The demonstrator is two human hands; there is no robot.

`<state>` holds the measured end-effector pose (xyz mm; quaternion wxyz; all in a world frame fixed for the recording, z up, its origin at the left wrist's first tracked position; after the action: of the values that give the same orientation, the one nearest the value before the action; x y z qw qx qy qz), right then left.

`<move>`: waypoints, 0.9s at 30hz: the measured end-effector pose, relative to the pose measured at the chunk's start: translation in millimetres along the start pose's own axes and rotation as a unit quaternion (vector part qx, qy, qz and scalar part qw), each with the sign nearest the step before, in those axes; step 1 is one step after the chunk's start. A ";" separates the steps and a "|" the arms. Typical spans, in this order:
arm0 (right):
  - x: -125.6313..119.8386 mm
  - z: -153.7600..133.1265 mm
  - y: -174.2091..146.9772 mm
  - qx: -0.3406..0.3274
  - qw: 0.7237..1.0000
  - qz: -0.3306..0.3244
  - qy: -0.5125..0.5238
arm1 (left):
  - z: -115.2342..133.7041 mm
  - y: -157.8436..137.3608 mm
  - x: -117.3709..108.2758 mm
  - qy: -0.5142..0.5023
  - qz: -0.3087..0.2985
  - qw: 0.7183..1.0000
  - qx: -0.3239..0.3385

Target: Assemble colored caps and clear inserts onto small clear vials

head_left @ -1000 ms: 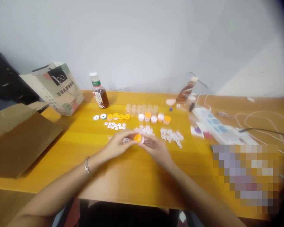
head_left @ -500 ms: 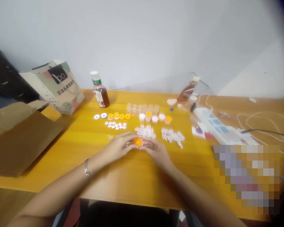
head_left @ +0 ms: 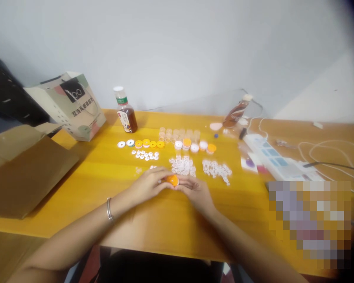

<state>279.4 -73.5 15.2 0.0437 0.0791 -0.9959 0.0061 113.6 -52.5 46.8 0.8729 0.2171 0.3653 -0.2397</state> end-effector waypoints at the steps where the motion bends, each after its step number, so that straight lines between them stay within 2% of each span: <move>1: 0.4 0.6 -0.4 -0.002 1.000 0.002 0.001 | -0.5 -0.5 0.8 0.004 0.001 1.000 0.005; 6: 0.6 4.9 -1.5 -0.001 1.000 0.013 0.002 | -2.2 -3.1 4.6 0.017 0.013 0.999 0.026; 11: -1.2 10.3 -2.4 0.009 1.000 0.018 0.008 | -6.9 -3.8 8.1 -0.002 0.016 1.000 0.019; 13: -3.0 10.9 -2.0 0.019 1.000 0.001 0.015 | -8.6 -3.5 8.7 -0.013 0.010 1.000 0.022; 18: -8.5 11.6 1.0 0.072 0.992 -0.086 0.065 | -8.8 -3.9 8.9 -0.031 -0.018 0.999 0.025; 22: -11.2 13.2 2.9 0.100 0.987 -0.085 0.094 | -9.7 -3.2 9.6 -0.060 -0.020 0.998 0.002; 27: -9.5 14.3 2.6 0.128 0.982 -0.074 0.114 | -13.9 1.7 9.7 -0.134 -0.055 0.989 -0.020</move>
<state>287.1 -69.7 0.1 0.1467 0.1562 -0.9668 0.1394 113.2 -45.9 31.0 0.9037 0.1448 0.2611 -0.3068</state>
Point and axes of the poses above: each hand's wrist, its own y-axis towards the middle knuckle, its own x-axis out of the palm, z = x × y, the point moved 2 cm from there along y, towards the middle knuckle, and after that the axes turned 4 degrees about -x, right-handed, at the moved point
